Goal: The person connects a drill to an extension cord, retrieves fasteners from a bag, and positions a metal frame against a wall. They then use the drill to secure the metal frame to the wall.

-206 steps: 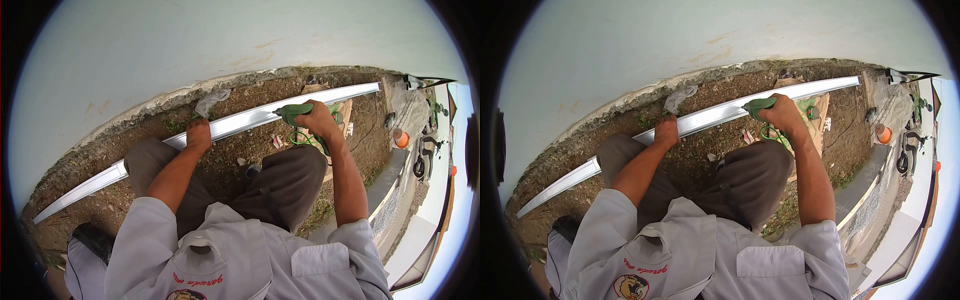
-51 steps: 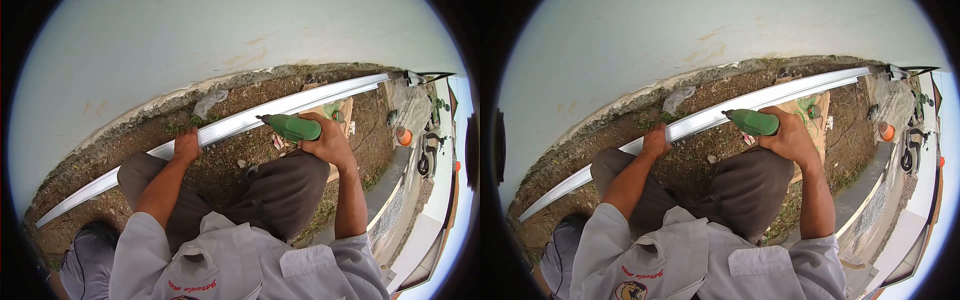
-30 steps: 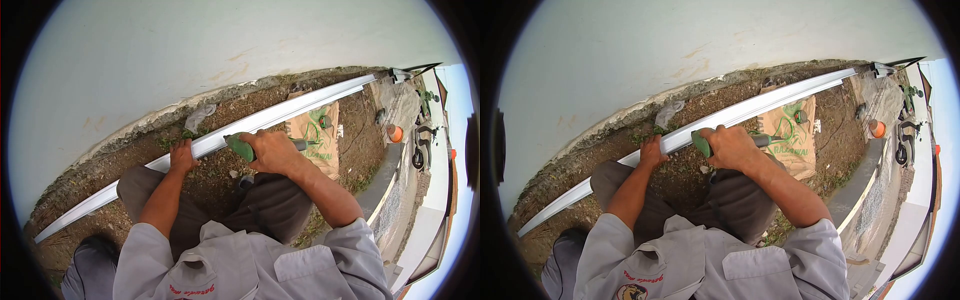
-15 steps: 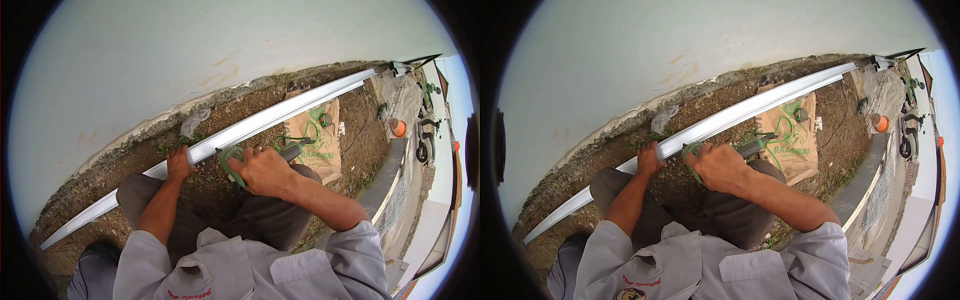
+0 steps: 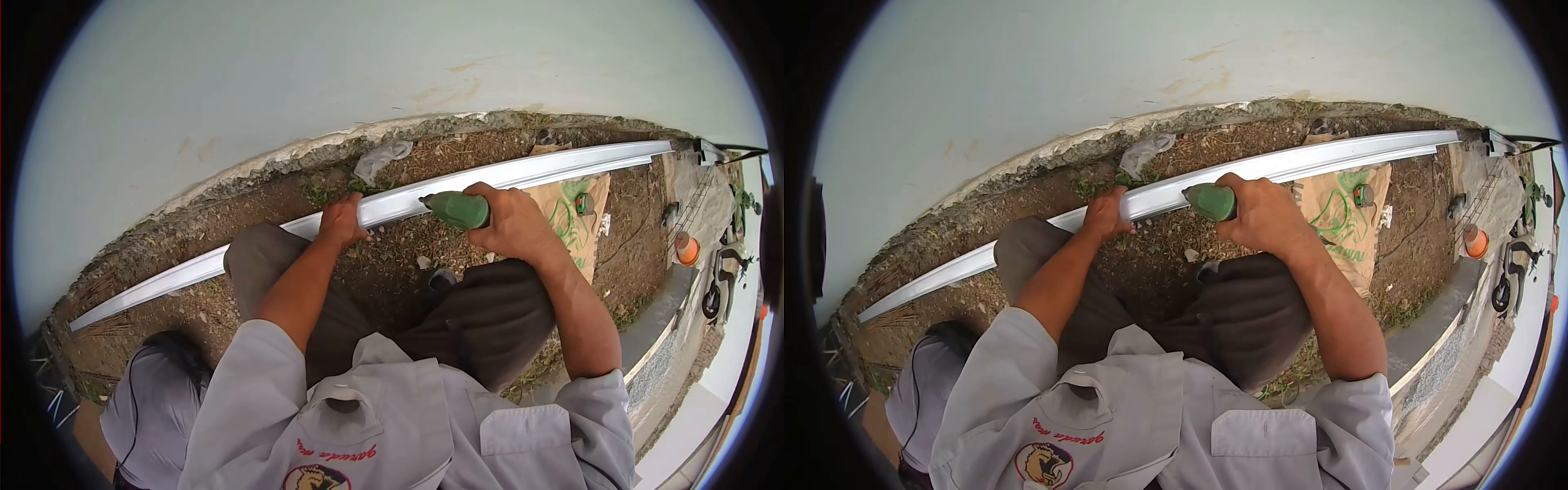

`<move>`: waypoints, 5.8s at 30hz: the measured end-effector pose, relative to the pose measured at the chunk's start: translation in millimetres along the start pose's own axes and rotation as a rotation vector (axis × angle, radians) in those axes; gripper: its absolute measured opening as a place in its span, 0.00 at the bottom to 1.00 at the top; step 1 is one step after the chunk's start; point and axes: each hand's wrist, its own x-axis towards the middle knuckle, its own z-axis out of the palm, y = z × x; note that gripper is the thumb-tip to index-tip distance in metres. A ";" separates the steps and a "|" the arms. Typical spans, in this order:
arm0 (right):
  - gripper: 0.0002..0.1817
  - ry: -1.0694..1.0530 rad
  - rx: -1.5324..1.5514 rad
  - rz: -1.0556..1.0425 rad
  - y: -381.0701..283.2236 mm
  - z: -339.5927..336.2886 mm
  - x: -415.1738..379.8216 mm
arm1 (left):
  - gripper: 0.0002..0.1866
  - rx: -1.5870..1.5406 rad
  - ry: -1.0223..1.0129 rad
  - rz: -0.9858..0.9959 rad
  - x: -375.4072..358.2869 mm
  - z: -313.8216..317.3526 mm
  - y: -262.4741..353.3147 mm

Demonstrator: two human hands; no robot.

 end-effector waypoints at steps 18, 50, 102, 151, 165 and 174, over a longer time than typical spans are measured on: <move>0.28 -0.061 -0.096 0.014 -6.4 16.9 25.7 | 0.48 0.056 0.060 0.029 -6.1 4.1 0.5; 0.28 -0.094 -0.184 0.081 -34.4 22.7 45.3 | 0.19 0.243 0.360 0.252 25.5 51.1 28.8; 0.30 -0.074 -0.230 0.085 -33.0 29.5 42.0 | 0.14 0.256 0.406 0.260 26.6 54.2 26.8; 0.30 -0.087 -0.256 0.067 -38.3 28.5 47.8 | 0.15 0.190 0.433 0.277 29.4 61.6 24.3; 0.30 -0.064 -0.230 0.071 -34.9 31.7 44.4 | 0.12 0.212 0.476 0.269 31.1 64.3 25.0; 0.29 -0.055 -0.216 0.059 -33.9 32.9 43.6 | 0.15 0.254 0.450 0.264 29.4 60.3 27.4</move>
